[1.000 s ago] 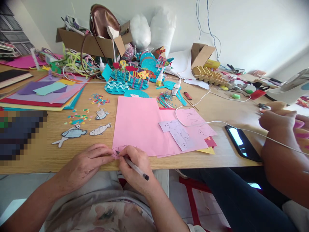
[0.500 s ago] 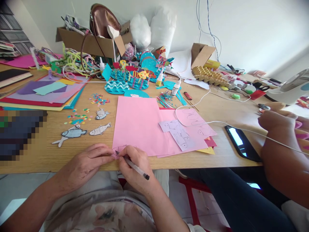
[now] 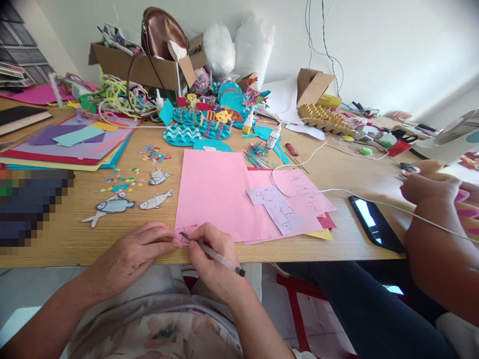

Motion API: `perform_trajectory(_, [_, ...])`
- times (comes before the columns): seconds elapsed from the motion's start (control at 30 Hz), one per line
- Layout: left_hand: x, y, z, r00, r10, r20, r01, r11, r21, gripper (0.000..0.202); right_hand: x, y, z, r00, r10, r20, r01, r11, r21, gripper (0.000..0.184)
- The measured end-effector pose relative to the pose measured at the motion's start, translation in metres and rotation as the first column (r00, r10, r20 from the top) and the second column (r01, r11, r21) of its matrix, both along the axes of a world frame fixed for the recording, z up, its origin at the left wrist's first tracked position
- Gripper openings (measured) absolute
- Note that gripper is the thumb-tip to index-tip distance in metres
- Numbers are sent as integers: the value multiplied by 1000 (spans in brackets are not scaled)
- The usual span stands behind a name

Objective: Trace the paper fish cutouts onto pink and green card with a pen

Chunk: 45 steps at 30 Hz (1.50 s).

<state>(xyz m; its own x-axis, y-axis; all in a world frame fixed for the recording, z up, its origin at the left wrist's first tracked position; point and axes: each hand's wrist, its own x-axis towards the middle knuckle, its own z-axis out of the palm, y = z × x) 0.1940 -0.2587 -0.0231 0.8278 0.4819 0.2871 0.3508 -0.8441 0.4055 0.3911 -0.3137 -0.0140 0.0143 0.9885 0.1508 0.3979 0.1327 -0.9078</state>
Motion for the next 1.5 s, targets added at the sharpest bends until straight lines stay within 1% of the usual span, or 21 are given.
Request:
perform_trajectory(0.1, [1, -1, 0, 1000, 10, 18, -10, 1000, 0, 33, -3, 1, 4, 997, -6, 75, 2, 999, 53, 6])
perform_trajectory(0.17, [1, -1, 1, 1000, 14, 25, -14, 1000, -2, 30, -5, 3, 3, 995, 8, 100, -15, 998, 66, 9])
perform_trajectory(0.33, [1, -2, 4, 999, 6, 34, -5, 1000, -6, 32, -7, 7, -7, 995, 32, 90, -36, 998, 46, 8])
perform_trajectory(0.43, [0, -2, 3, 1000, 5, 31, -4, 1000, -5, 33, -7, 8, -9, 994, 44, 102, -50, 998, 49, 9])
perform_trajectory(0.6, [-1, -2, 2, 999, 12, 35, -12, 1000, 8, 33, -7, 7, -10, 989, 42, 143, -48, 998, 44, 9])
perform_trajectory(1.03, [0, -3, 2, 1000, 12, 29, -14, 998, 56, 33, -7, 9, -10, 981, 49, 188, -59, 997, 49, 10])
perform_trajectory(1.27, [1, -3, 2, 999, 21, 38, -23, 997, 71, 31, -7, 8, -11, 985, 50, 166, -59, 997, 49, 10])
perform_trajectory(1.5, [0, -6, -1, 999, 28, 46, -34, 992, 124, 32, -7, 9, -9, 984, 48, 170, -58, 997, 55, 10])
